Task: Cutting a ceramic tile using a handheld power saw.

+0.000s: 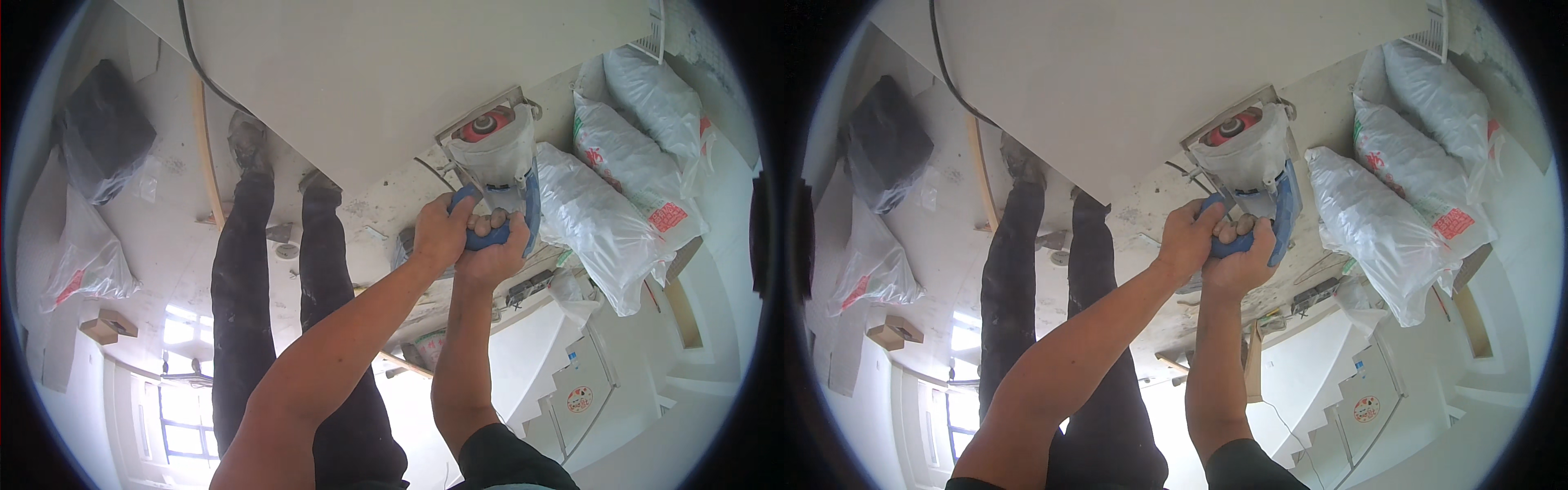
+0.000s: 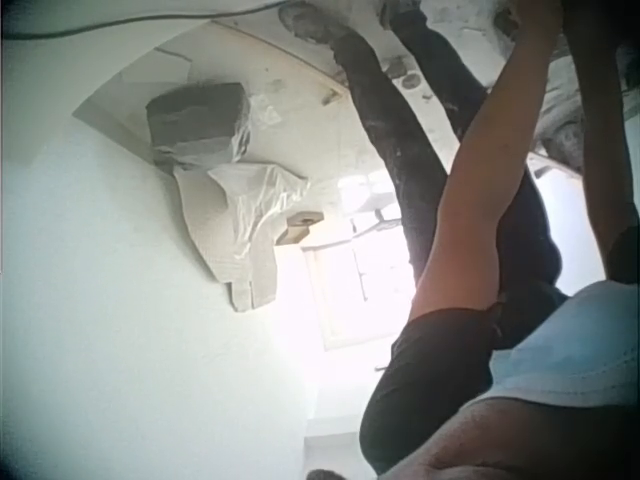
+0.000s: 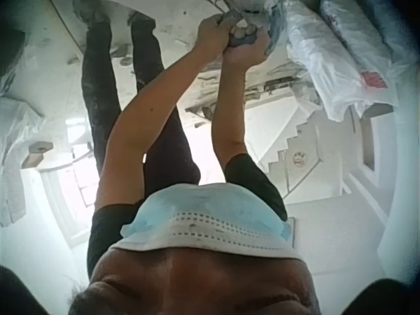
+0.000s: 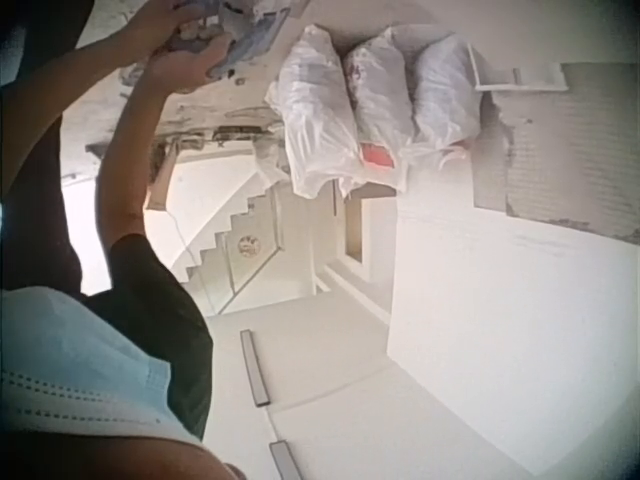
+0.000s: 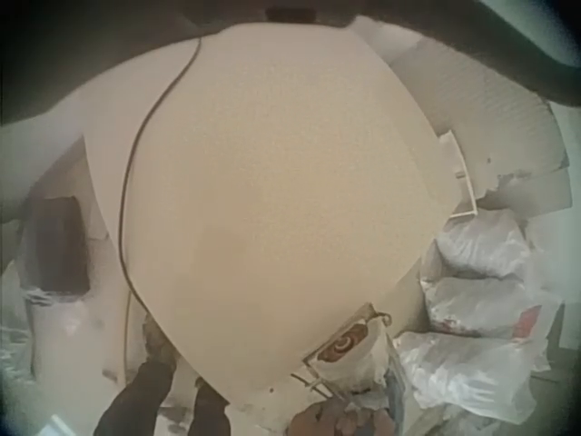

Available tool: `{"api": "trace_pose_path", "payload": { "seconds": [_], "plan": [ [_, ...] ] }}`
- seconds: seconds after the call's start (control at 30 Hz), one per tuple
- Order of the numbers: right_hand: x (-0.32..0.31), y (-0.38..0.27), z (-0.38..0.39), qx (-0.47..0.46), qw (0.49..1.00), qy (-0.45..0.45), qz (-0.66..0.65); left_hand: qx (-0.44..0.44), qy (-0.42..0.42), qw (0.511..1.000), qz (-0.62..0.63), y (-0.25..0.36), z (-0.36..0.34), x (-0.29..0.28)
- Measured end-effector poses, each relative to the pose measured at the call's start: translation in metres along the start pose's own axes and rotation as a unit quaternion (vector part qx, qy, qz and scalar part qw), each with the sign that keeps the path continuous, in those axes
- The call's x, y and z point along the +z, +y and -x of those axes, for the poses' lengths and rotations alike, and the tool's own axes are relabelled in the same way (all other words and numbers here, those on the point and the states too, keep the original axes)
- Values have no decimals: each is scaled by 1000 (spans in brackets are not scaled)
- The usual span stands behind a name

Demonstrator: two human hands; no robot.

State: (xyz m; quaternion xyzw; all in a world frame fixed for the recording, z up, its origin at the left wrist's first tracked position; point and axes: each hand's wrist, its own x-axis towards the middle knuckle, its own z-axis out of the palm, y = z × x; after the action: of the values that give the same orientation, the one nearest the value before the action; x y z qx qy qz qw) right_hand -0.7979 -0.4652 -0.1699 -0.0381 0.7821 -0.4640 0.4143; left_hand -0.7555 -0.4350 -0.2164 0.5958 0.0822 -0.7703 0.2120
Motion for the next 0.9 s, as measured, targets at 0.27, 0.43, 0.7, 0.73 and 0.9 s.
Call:
{"api": "trace_pose_path", "payload": {
  "seconds": [0.27,0.43,0.7,0.73,0.9],
  "plan": [
    [-6,6,3,7,1000,-22,-9,8,10,1000,21,-5,2,-5],
    [-5,6,5,2,1000,-9,0,-6,3,1000,-15,4,7,-7],
    [-3,11,12,3,1000,-3,0,-2,5,1000,-22,-1,8,-14],
    [-2,11,12,1,1000,-2,5,-4,1,1000,-29,1,9,-15],
    [-4,14,16,4,1000,-12,5,2,5,1000,-11,1,13,-19]
  ]
}}
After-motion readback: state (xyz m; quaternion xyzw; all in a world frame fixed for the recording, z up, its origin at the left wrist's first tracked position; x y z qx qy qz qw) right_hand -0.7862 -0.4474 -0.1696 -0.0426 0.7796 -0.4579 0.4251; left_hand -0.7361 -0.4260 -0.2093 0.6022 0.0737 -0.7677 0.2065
